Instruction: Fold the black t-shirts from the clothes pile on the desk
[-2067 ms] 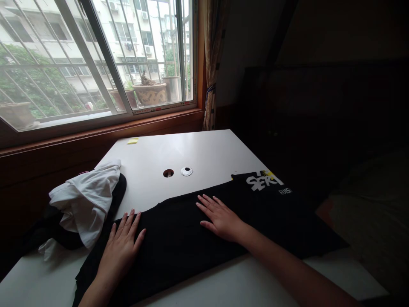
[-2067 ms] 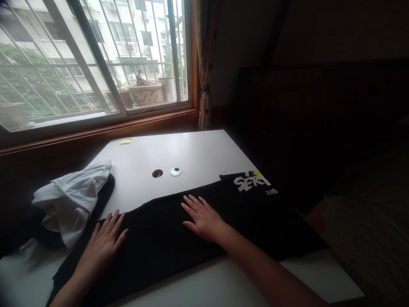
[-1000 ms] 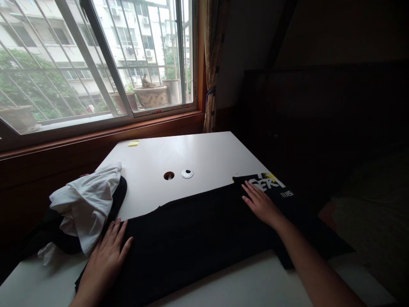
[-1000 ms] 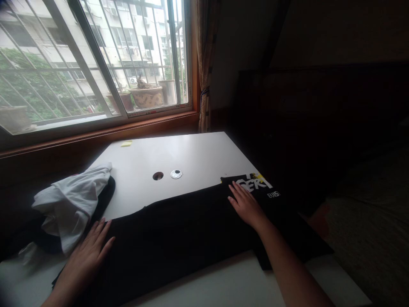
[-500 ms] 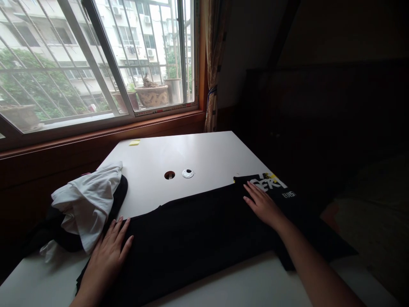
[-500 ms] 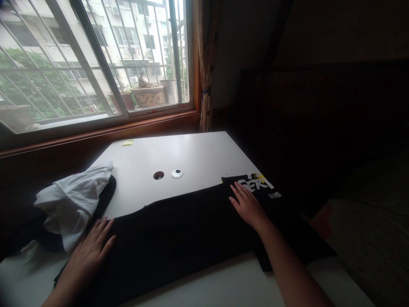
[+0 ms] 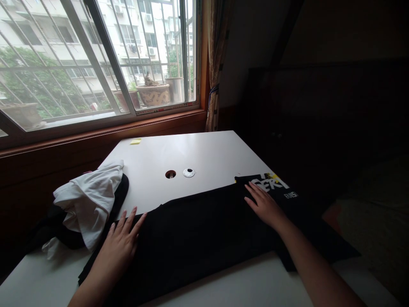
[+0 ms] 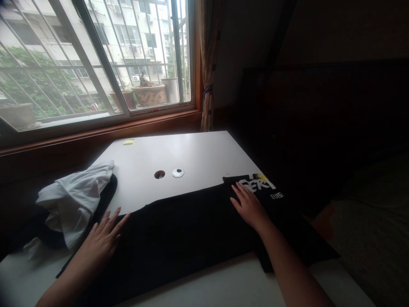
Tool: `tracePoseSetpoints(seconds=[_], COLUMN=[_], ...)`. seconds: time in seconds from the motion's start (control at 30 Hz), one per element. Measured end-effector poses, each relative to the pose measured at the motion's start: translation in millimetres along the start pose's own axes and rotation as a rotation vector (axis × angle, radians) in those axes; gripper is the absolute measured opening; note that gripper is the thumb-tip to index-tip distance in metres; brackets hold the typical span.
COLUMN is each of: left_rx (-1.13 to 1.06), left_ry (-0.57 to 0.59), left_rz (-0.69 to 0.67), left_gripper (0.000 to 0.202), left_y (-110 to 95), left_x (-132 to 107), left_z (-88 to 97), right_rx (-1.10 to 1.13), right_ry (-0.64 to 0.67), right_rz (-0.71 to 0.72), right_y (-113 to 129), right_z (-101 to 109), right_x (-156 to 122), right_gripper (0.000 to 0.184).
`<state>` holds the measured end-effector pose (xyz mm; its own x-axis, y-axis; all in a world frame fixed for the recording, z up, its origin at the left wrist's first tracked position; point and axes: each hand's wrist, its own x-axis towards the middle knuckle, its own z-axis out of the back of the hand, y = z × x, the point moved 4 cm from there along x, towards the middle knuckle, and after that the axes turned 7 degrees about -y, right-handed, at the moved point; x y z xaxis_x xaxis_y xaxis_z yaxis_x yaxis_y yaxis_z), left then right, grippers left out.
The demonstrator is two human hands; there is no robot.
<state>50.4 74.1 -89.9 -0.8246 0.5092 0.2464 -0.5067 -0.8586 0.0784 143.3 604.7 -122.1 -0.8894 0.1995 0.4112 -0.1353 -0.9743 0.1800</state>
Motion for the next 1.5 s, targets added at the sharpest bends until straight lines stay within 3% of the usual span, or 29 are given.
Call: tracePoseSetpoints(seconds=[0.13, 0.23, 0.33, 0.43, 0.67, 0.87, 1.13, 1.37, 1.5], left_rx=[-0.11, -0.191, -0.272, -0.292, -0.307, -0.306, -0.379, -0.47, -0.452], left_ry=[-0.021, -0.024, -0.017, 0.01, -0.044, -0.046, -0.15, -0.182, -0.191], left_rz=[-0.301, -0.461, -0.535, -0.528, -0.456, -0.469, -0.442, -0.17, -0.126], left_gripper=[0.058, 0.061, 0.065, 0.063, 0.062, 0.061, 0.054, 0.043, 0.03], left_y=[-56.3, -103.4, -140.5, -158.7, -147.8, -140.8, -137.5, -118.7, -107.9], left_x=[32.1, 59.2, 84.0, 101.2, 104.9, 99.6, 96.5, 107.1, 112.4], left_z=[16.6, 17.6, 8.3, -7.3, -26.7, -22.9, -11.6, -11.0, -12.3], right_rx=[-0.007, -0.003, 0.014, 0.017, 0.006, 0.009, 0.023, 0.01, 0.02], right_ry=[-0.009, -0.006, -0.012, -0.016, -0.015, -0.008, -0.031, -0.019, -0.018], right_rz=[0.001, 0.009, 0.011, 0.01, 0.006, 0.007, 0.016, 0.004, 0.0], right_y=[0.0, 1.5, 2.6, 2.2, -2.0, -3.0, 0.3, -2.7, -5.0], right_z=[-0.3, 0.9, 3.0, 4.0, 0.3, -1.3, 1.4, -1.3, -3.2], right_x=[0.1, 0.1, 0.1, -0.3, -1.4, -1.4, -0.4, -1.4, -2.0], right_gripper=[0.059, 0.058, 0.057, 0.056, 0.056, 0.056, 0.055, 0.054, 0.055])
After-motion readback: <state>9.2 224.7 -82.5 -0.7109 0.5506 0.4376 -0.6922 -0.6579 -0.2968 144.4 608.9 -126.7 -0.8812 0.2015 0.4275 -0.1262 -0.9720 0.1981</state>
